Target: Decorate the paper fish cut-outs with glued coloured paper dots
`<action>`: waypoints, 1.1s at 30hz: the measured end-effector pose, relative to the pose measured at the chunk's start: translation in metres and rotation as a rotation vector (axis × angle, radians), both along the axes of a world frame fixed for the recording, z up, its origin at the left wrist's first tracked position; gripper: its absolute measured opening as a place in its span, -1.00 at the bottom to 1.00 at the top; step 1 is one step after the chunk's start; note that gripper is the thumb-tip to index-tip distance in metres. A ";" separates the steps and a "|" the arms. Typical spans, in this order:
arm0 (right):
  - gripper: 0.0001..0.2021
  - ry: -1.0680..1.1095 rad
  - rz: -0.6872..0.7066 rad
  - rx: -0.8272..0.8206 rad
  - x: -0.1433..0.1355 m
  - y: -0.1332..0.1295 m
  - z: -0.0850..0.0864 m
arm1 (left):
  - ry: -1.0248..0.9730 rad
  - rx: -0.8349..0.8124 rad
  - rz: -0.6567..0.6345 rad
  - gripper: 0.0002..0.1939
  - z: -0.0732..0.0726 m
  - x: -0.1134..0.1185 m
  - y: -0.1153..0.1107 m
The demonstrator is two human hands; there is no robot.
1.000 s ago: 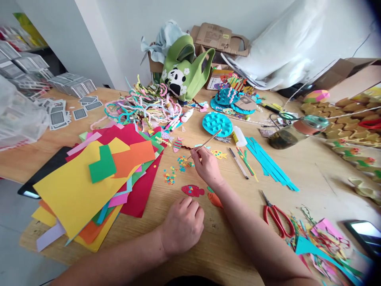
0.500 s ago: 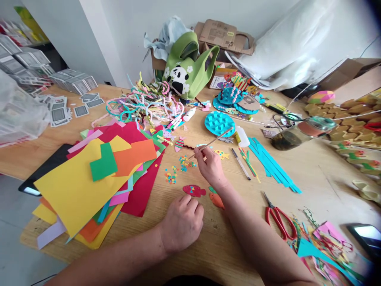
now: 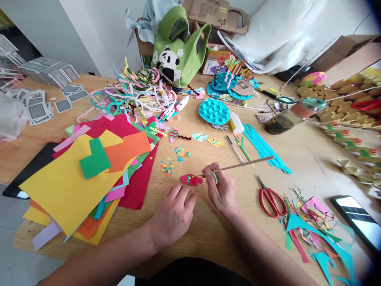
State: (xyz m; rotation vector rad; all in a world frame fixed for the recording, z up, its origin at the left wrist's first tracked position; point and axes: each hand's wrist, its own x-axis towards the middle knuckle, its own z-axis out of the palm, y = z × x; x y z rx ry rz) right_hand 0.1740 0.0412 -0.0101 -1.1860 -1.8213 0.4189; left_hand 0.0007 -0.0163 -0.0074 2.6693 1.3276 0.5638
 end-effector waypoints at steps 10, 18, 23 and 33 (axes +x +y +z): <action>-0.82 -0.080 0.105 0.088 -0.004 -0.001 0.003 | 0.032 -0.081 0.055 -0.53 -0.001 -0.002 0.004; -0.82 -0.092 0.130 0.053 -0.005 0.002 0.001 | 0.056 -0.112 0.051 -0.52 -0.005 -0.001 0.004; -0.83 -0.113 0.127 0.046 -0.007 0.004 -0.001 | 0.061 -0.144 0.045 -0.51 -0.005 -0.002 0.007; -0.83 -0.103 0.150 0.010 -0.007 0.006 -0.004 | 0.072 -0.184 0.049 -0.48 -0.003 -0.001 0.008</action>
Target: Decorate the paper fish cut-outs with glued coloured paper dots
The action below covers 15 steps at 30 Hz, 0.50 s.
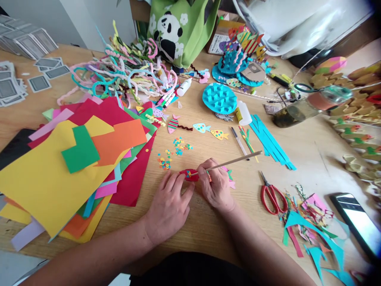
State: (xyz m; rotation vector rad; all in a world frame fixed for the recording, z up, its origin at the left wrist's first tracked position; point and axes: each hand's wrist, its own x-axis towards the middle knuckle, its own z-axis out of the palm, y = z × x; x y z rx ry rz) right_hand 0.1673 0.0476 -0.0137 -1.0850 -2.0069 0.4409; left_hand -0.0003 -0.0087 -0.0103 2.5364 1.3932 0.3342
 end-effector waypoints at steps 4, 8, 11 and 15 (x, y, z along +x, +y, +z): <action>-0.84 0.013 -0.002 -0.001 0.000 0.000 -0.001 | 0.010 0.006 -0.005 -0.46 0.000 0.000 0.000; -0.83 0.001 0.000 0.006 -0.001 0.001 -0.001 | 0.018 0.007 0.001 -0.46 -0.001 0.000 0.000; -0.83 0.001 0.005 0.000 -0.001 0.001 0.000 | 0.019 0.000 0.001 -0.46 -0.001 0.000 0.000; -0.83 0.011 0.008 -0.012 -0.001 0.000 -0.002 | 0.017 -0.004 0.000 -0.46 -0.001 0.000 0.000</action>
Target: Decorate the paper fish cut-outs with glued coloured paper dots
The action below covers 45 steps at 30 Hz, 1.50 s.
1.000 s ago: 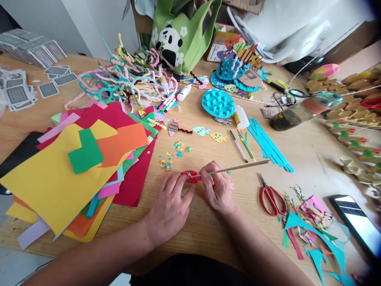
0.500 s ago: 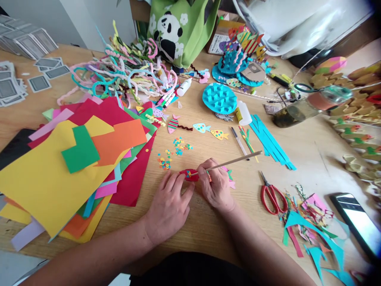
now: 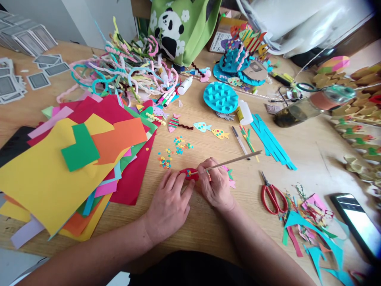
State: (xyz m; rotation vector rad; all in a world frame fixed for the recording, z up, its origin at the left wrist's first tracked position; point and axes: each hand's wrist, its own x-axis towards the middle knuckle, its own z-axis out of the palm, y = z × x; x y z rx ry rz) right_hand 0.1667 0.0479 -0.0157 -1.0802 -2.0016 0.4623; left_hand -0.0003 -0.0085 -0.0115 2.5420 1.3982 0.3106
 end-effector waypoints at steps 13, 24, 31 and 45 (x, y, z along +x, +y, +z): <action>-0.83 -0.012 0.008 0.000 0.000 0.000 -0.001 | 0.012 0.002 0.002 -0.47 0.000 0.000 0.000; -0.84 -0.010 0.010 0.000 0.000 0.000 -0.002 | 0.024 0.001 0.004 -0.48 0.000 0.000 -0.001; -0.84 -0.011 0.013 0.006 0.000 0.000 -0.003 | 0.025 0.001 0.000 -0.48 0.000 0.000 -0.001; -0.83 -0.002 0.019 0.012 0.000 0.001 -0.003 | 0.030 -0.017 0.001 -0.48 0.002 0.000 0.000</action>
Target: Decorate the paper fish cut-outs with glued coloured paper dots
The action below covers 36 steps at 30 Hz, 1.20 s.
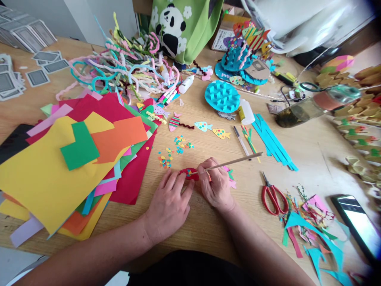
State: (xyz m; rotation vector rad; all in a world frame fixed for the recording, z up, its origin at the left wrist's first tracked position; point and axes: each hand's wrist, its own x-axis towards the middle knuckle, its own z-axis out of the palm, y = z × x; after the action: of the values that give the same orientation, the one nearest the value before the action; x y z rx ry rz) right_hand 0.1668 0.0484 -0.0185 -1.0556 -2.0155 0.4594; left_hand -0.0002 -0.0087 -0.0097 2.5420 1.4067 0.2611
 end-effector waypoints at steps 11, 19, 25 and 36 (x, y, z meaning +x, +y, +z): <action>-0.83 -0.008 -0.005 0.009 0.000 0.000 0.000 | 0.001 0.015 -0.003 -0.48 -0.002 0.000 0.000; -0.82 -0.022 -0.035 0.025 -0.003 0.001 0.001 | 0.010 0.020 -0.001 -0.49 -0.002 0.000 0.000; -0.83 -0.012 -0.057 0.010 -0.004 -0.001 -0.001 | 0.010 0.020 0.000 -0.49 -0.001 0.000 0.000; -0.82 0.035 -0.095 -0.010 -0.003 -0.002 0.001 | 0.002 0.033 0.003 -0.48 -0.002 0.001 0.000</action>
State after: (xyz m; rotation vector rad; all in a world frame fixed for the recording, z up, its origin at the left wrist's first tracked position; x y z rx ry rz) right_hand 0.1643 0.0466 -0.0177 -1.1370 -1.9246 0.4355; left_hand 0.0003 -0.0087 -0.0112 2.5678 1.4183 0.2851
